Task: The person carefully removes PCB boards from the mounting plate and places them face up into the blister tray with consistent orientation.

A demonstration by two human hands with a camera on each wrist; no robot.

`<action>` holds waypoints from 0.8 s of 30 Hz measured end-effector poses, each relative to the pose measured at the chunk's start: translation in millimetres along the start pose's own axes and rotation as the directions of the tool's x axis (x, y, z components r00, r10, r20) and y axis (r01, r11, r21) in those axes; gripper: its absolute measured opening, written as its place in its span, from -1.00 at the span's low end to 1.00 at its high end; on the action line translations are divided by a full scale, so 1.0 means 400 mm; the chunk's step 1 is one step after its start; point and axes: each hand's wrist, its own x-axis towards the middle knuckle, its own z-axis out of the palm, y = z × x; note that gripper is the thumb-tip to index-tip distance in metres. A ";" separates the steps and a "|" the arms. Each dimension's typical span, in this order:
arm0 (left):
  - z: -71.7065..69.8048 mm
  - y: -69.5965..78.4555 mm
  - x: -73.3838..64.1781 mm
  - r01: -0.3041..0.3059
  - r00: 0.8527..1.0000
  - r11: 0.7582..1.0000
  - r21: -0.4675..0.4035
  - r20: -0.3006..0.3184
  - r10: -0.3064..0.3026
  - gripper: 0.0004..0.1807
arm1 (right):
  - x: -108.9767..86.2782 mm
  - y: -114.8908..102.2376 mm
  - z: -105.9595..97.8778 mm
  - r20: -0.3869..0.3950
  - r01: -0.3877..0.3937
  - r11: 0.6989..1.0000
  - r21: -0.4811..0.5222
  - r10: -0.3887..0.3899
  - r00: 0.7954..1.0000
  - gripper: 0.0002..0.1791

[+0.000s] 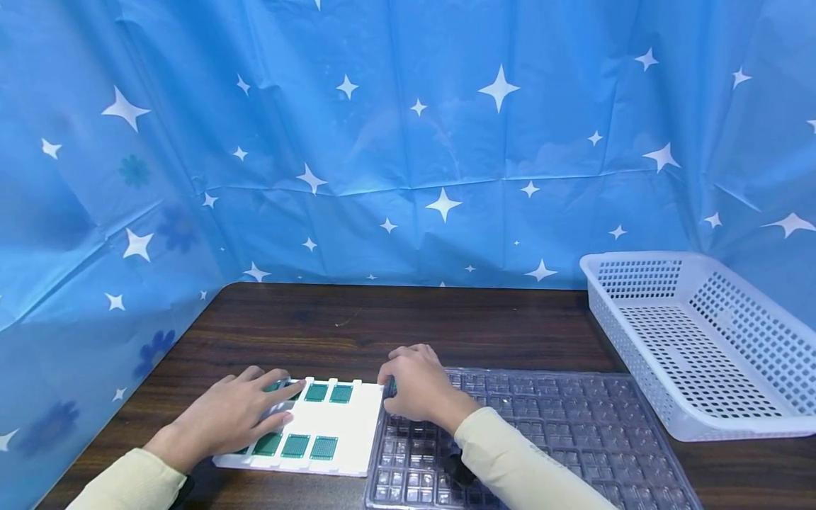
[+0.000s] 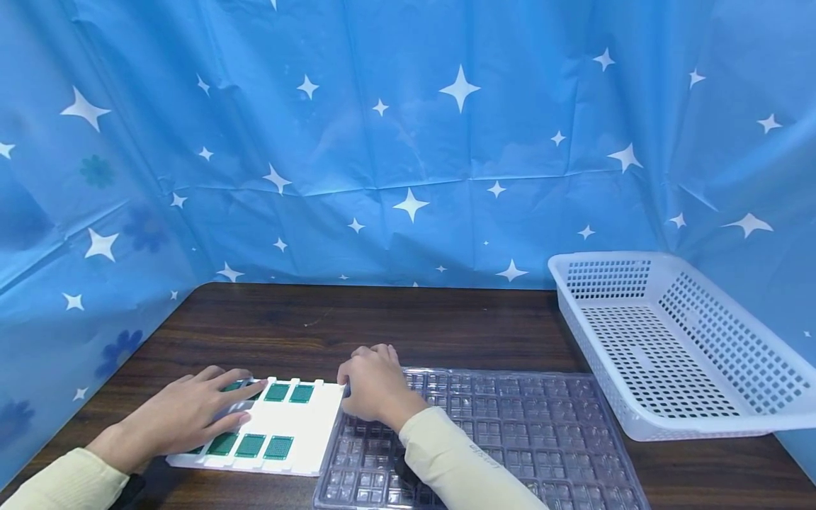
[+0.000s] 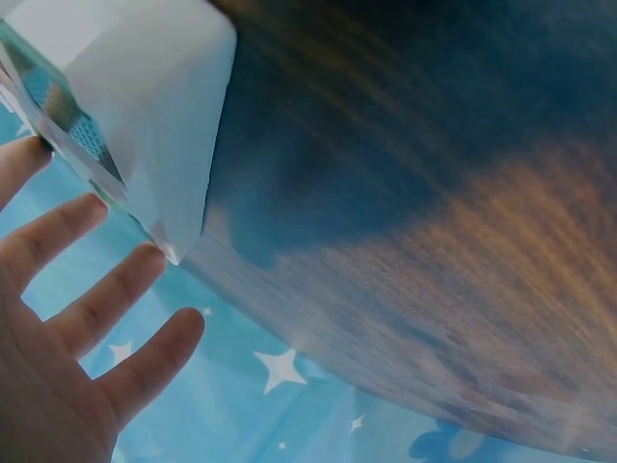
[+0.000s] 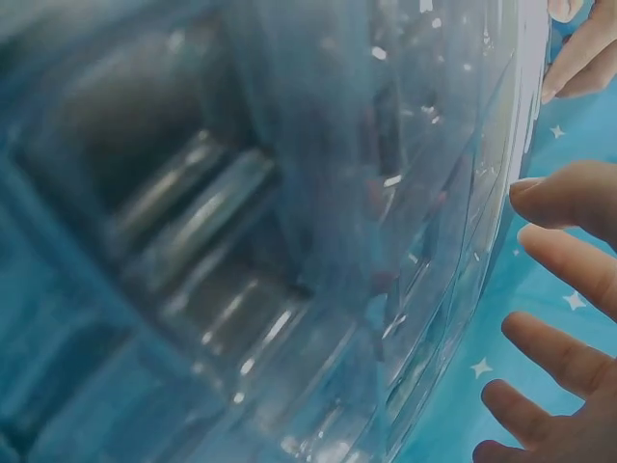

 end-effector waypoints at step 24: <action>-0.003 0.003 0.001 0.005 1.000 1.000 -0.006 0.007 -0.005 -0.38 | 0.023 -0.039 0.013 0.022 0.007 1.000 0.000 -0.007 1.000 -0.74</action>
